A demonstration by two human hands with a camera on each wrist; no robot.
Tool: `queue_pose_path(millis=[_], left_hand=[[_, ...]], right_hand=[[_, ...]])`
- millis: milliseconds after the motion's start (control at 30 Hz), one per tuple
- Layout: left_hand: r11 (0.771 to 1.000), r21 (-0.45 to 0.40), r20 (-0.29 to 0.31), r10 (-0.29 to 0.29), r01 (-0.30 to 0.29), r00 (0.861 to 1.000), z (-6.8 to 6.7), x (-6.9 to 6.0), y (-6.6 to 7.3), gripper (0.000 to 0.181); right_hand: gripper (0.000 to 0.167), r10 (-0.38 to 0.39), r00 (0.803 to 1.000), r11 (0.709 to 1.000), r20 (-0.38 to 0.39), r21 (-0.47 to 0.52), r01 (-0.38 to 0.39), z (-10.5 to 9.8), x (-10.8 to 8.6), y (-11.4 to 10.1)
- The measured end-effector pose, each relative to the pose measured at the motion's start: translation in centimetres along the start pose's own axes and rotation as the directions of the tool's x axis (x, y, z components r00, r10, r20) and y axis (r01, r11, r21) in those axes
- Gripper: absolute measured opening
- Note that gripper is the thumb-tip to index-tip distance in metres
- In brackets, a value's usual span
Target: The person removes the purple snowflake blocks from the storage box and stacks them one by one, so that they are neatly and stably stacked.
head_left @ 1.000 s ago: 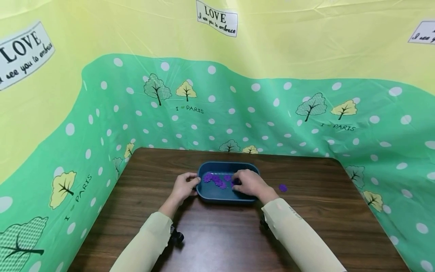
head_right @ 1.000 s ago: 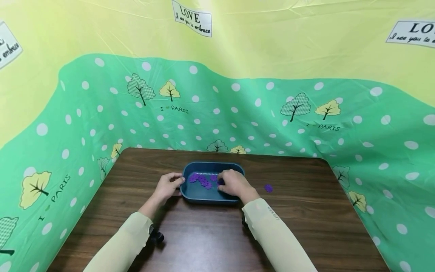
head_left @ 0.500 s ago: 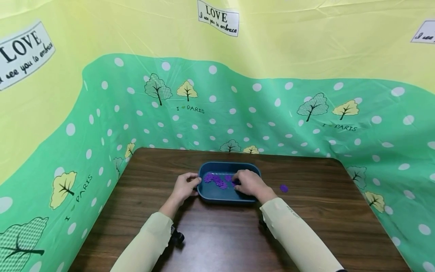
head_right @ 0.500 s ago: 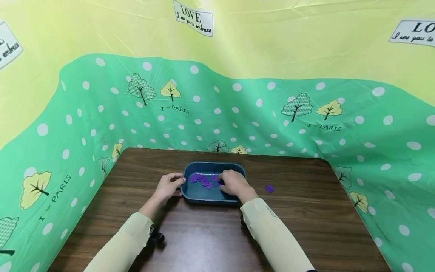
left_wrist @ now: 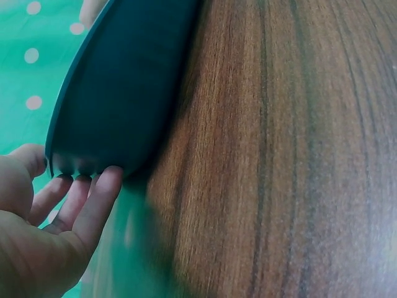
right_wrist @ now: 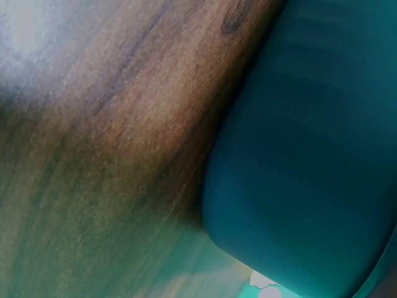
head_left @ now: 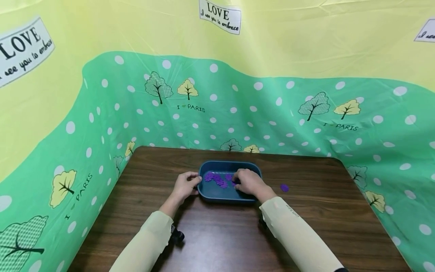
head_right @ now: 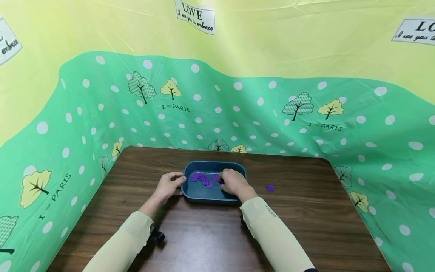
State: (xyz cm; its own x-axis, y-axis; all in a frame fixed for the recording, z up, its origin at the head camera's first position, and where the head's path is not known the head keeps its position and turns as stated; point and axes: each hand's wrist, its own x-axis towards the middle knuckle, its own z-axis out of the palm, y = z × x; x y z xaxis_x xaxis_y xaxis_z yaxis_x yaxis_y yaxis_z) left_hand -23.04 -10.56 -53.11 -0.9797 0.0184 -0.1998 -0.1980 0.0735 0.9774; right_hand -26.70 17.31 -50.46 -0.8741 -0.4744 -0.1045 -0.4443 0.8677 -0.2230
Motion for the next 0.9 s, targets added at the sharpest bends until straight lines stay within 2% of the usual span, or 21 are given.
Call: queue_pose_path(millis=[267, 533, 900], left_hand=[[1.0, 0.0, 0.011, 0.005, -0.005, 1.0, -0.1, -0.05, 0.27, 0.036], [1.0, 0.003, 0.018, 0.007, -0.007, 1.0, -0.07, -0.13, 0.24, 0.036], [1.0, 0.005, 0.008, -0.013, 0.013, 1.0, -0.08, -0.02, 0.25, 0.035]], right_hand=[[0.03, -0.008, 1.0, 1.0, 0.002, -0.025, 0.009, -0.02, 0.26, 0.0], [0.031, 0.004, 0.999, 1.0, 0.031, -0.008, -0.004, -0.11, 0.5, 0.07], [0.03, -0.009, 0.999, 1.0, 0.05, -0.025, 0.01, -0.1, 0.63, 0.2]])
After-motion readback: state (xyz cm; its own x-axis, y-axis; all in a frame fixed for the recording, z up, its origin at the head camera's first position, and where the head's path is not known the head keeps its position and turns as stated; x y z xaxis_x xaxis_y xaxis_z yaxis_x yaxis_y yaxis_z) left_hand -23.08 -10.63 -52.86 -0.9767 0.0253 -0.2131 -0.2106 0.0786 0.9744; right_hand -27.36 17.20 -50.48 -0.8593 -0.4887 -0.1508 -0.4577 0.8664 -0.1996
